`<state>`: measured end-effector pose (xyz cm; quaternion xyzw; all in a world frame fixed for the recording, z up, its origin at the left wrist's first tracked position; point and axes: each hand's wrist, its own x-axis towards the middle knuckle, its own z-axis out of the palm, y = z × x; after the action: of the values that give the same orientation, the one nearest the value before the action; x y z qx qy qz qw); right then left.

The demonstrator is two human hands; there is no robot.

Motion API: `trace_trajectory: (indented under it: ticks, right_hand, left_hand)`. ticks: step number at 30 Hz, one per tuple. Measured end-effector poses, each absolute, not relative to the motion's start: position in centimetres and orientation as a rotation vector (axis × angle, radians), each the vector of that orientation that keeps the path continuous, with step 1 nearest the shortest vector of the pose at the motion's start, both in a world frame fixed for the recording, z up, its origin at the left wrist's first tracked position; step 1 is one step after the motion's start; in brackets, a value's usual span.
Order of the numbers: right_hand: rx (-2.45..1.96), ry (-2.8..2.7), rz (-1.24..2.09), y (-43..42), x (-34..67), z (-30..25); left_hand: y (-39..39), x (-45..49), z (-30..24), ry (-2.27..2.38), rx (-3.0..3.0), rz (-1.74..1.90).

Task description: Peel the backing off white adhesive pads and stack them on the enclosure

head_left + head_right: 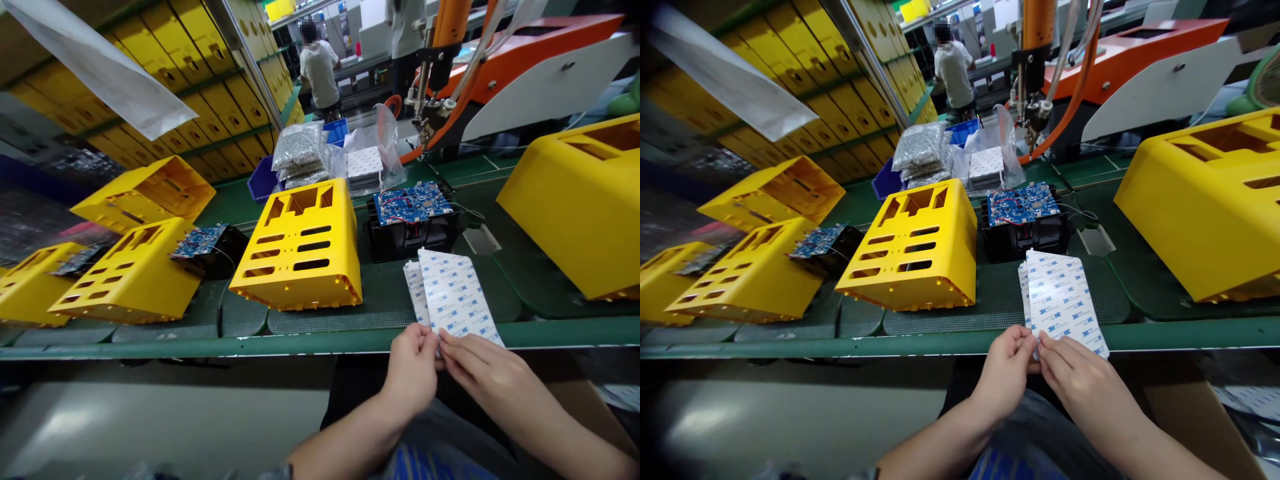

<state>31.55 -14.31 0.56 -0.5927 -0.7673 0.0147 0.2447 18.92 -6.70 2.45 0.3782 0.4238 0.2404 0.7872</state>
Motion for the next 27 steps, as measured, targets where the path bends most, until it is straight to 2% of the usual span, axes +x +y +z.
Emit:
trace_trajectory:
  ticks: [3,6,8,11,13,15,19,27]
  right_hand:
    - [-1.656,-1.977,-0.014,-14.1,31.1,1.0]
    - [-1.683,-1.831,0.127,-13.9,31.5,1.2]
    - [-1.741,-1.638,0.332,-13.8,32.4,1.2]
    - [-1.841,-1.211,0.821,-13.8,34.1,1.0]
    - [-1.784,-1.000,1.125,-13.8,35.0,0.9]
    - [-1.673,-0.938,1.281,-13.7,35.6,0.8]
    - [-1.601,-1.103,1.251,-13.5,35.6,1.1]
    - [-1.729,-1.555,0.809,-13.2,33.9,1.5]
  left_hand:
    - [-6.7,19.1,2.6,0.901,0.845,0.519]
    - [-6.5,19.1,2.5,0.883,0.852,0.503]
    - [-6.3,19.0,2.3,0.859,0.848,0.490]
    - [-6.0,18.9,2.3,0.829,0.864,0.461]
    - [-5.8,18.8,2.5,0.818,0.872,0.442]
    - [-5.6,18.8,2.7,0.812,0.863,0.437]
    - [-5.5,19.0,2.8,0.817,0.840,0.457]
    - [-5.8,19.1,2.6,0.793,0.939,0.501]
